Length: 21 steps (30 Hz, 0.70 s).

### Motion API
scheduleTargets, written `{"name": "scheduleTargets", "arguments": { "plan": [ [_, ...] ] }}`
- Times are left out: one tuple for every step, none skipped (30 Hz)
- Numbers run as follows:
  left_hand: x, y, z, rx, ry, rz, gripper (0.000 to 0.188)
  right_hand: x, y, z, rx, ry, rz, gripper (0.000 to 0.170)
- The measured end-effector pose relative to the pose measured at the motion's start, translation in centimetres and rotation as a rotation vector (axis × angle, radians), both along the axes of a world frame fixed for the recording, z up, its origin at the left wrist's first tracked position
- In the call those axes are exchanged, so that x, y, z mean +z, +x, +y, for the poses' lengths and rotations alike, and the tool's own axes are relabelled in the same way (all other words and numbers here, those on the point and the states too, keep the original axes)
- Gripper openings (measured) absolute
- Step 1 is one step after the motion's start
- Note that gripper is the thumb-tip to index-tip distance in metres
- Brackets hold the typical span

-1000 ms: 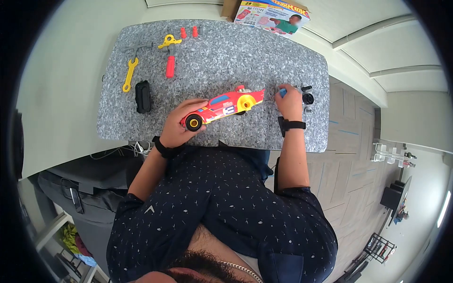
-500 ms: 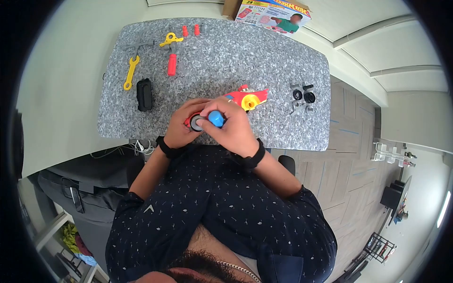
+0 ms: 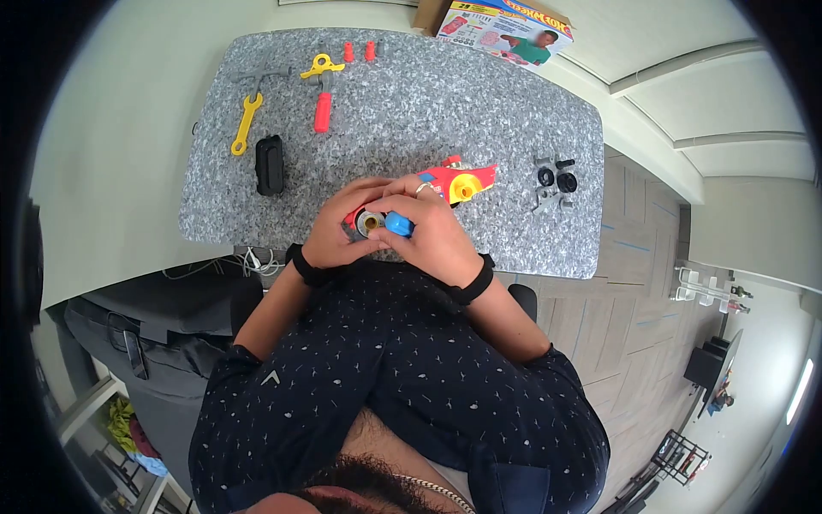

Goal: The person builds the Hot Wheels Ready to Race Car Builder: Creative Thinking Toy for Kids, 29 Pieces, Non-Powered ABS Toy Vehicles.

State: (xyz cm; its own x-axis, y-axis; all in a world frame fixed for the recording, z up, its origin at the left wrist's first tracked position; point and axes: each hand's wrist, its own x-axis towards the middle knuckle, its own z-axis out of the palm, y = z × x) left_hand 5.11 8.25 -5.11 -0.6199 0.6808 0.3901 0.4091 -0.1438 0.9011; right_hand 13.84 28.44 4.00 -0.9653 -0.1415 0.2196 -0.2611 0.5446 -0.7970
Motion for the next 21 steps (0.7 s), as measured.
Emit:
{"name": "scheduleTargets", "arguments": {
  "plan": [
    [-0.1,0.0,0.0,-0.003,-0.013,-0.002,0.075,0.0,0.1,-0.1,-0.006,0.016,-0.003,0.034],
    [-0.2,0.1,-0.1,-0.002,-0.010,-0.025,0.075,-0.1,0.1,-0.2,-0.013,0.037,0.003,0.034],
    [-0.3,0.1,-0.1,-0.001,-0.007,-0.048,0.074,-0.3,0.1,-0.4,-0.020,0.058,0.009,0.035],
    [-0.3,0.1,0.0,0.001,-0.003,-0.071,0.074,-0.5,0.2,-0.6,-0.027,0.080,0.015,0.035],
    [-0.3,0.2,0.1,0.010,-0.010,-0.065,0.074,-0.7,0.3,-0.7,-0.042,0.101,0.018,0.036],
    [-0.3,0.2,0.1,0.020,-0.015,-0.059,0.073,-0.8,0.5,-1.0,-0.056,0.121,0.021,0.038],
    [-0.3,0.3,0.2,0.030,-0.021,-0.053,0.072,-1.0,0.5,-1.1,-0.070,0.142,0.024,0.040],
    [-0.4,0.2,0.2,0.037,-0.018,-0.051,0.072,-1.1,0.5,-1.3,-0.076,0.143,0.032,0.040],
    [-0.6,0.2,0.3,0.042,-0.015,-0.049,0.072,-1.2,0.6,-1.4,-0.081,0.144,0.041,0.040],
    [-0.7,0.2,0.3,0.047,-0.011,-0.047,0.071,-1.2,0.7,-1.3,-0.088,0.145,0.049,0.040],
    [-0.8,0.2,0.4,0.042,-0.007,-0.028,0.070,-1.2,0.8,-1.1,-0.083,0.099,0.099,0.039],
    [-0.9,0.0,0.4,0.037,-0.001,-0.007,0.069,-1.0,0.6,-0.9,-0.079,0.055,0.149,0.038],
    [-0.8,-0.2,0.5,0.033,0.005,0.014,0.068,-0.9,0.3,-0.7,-0.073,0.011,0.201,0.037],
    [-0.6,-0.1,0.6,0.052,-0.012,0.013,0.067,-0.4,0.4,-0.1,-0.144,0.014,0.204,0.037],
    [-0.3,0.2,0.6,0.072,-0.029,0.011,0.066,0.2,0.8,1.0,-0.215,0.015,0.205,0.037],
    [-0.1,0.5,0.6,0.092,-0.047,0.007,0.065,0.7,1.3,2.4,-0.285,0.017,0.204,0.038],
    [0.0,0.5,0.6,0.089,-0.051,0.005,0.065,0.8,1.8,4.2,-0.411,0.054,0.227,0.036],
    [0.0,0.5,0.5,0.085,-0.054,0.004,0.064,0.7,2.2,6.4,-0.538,0.092,0.250,0.034],
    [0.0,0.4,0.5,0.080,-0.057,0.004,0.064,0.4,2.7,9.0,-0.659,0.138,0.224,0.029],
    [0.0,0.4,0.4,0.074,-0.057,-0.002,0.064,-0.2,3.0,11.7,-0.736,0.191,0.282,0.028],
    [-0.1,0.4,0.4,0.069,-0.057,-0.008,0.064,-0.5,3.8,14.3,-0.825,0.344,0.186,0.029]
  ]
}}
